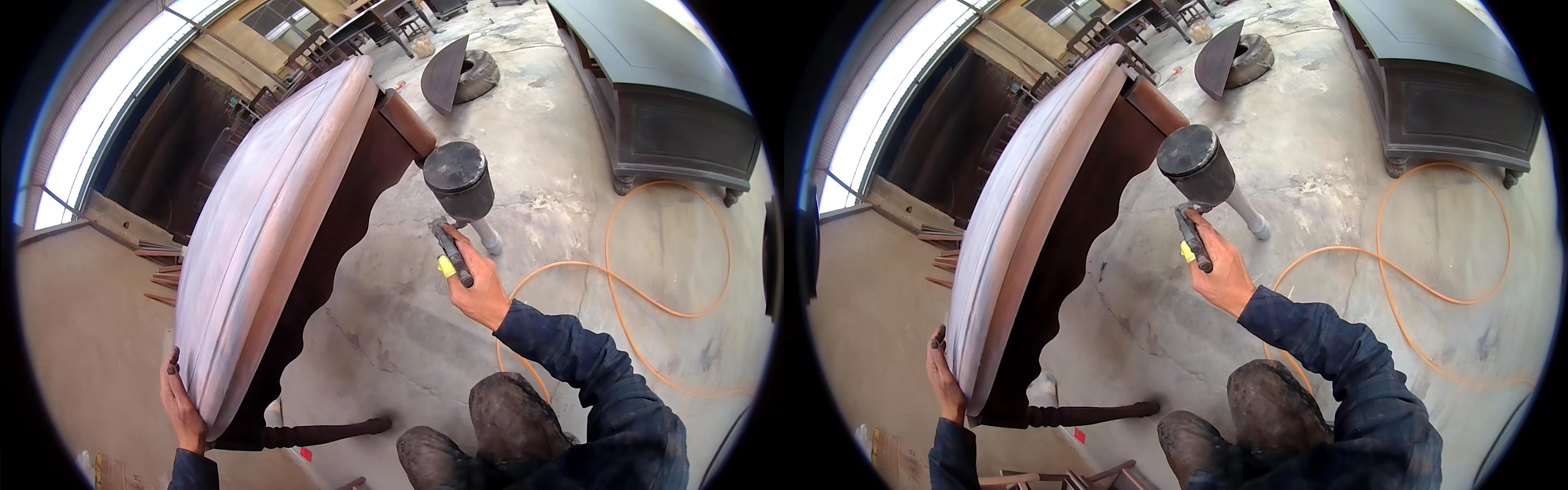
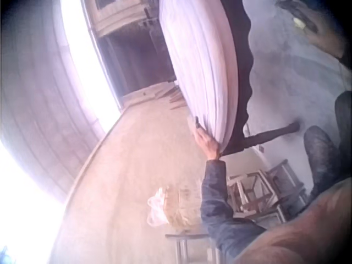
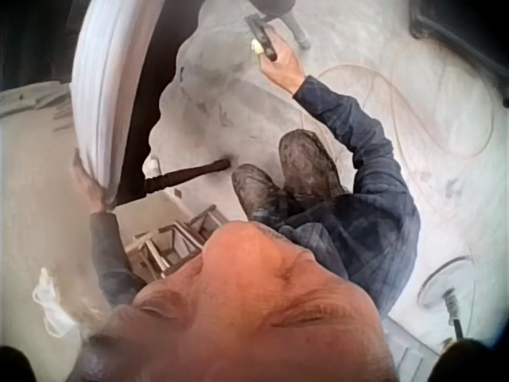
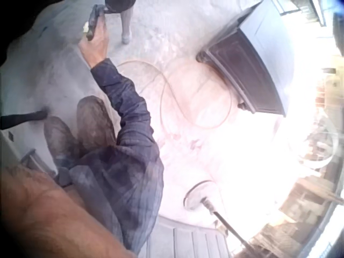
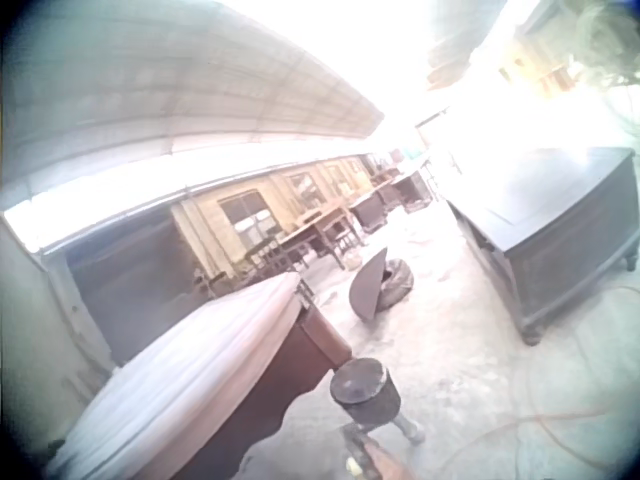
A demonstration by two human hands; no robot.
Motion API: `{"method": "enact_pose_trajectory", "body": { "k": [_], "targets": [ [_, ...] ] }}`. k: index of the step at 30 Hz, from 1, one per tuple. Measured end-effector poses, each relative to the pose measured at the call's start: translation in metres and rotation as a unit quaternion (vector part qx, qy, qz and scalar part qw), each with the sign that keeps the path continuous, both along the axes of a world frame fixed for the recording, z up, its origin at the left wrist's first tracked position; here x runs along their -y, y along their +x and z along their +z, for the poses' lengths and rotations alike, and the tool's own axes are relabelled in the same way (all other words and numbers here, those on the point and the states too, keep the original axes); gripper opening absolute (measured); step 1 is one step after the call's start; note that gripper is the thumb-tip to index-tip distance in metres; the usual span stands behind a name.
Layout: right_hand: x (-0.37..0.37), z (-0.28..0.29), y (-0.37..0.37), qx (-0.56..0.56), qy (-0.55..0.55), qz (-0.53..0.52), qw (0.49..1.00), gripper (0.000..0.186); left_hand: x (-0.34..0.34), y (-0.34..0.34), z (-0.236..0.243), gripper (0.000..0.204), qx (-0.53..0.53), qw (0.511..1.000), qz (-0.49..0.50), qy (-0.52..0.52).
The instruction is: The person uses a spray gun to apply a light-colored finish to a wooden table, moving around the table to cover the tabletop, edges, and legs. The person holds the table with one hand while spraying with the other, ensuring even coverage across the surfaces.
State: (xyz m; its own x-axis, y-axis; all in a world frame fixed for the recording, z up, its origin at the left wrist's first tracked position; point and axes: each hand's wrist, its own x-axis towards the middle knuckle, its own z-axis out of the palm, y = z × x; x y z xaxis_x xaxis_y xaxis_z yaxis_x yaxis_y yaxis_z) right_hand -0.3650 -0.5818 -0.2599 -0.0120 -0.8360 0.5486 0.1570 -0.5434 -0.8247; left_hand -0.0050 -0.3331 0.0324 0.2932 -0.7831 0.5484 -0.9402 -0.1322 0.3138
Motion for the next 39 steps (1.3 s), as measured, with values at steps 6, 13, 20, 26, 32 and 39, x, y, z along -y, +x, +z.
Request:
{"method": "enact_pose_trajectory", "body": {
  "k": [6,13,20,26,32,39],
  "targets": [
    [-0.003,0.029,-0.008,-0.08,-0.094,-0.054,0.991,0.064,0.0,-0.008,0.005,0.059,0.03,0.999,-0.001,0.029],
    [-0.014,-0.021,-0.016,-0.112,0.074,-0.002,0.991,0.051,0.003,0.007,0.003,0.062,0.019,0.998,-0.02,0.051],
    [-0.001,-0.172,0.01,-0.138,0.101,-0.039,0.984,0.047,-0.001,0.035,-0.008,0.064,0.05,0.996,-0.037,0.059],
    [0.011,-0.217,0.009,-0.14,0.147,-0.065,0.977,0.048,0.003,0.028,-0.007,0.067,0.037,0.994,-0.019,0.1],
    [0.016,-0.245,-0.035,-0.146,0.157,-0.084,0.973,0.048,0.003,0.029,-0.007,0.068,0.031,0.994,0.015,0.104],
    [0.037,-0.262,-0.071,-0.144,0.235,-0.12,0.954,0.049,-0.006,0.046,-0.005,0.067,0.008,0.996,0.019,0.088]
  ]
}}
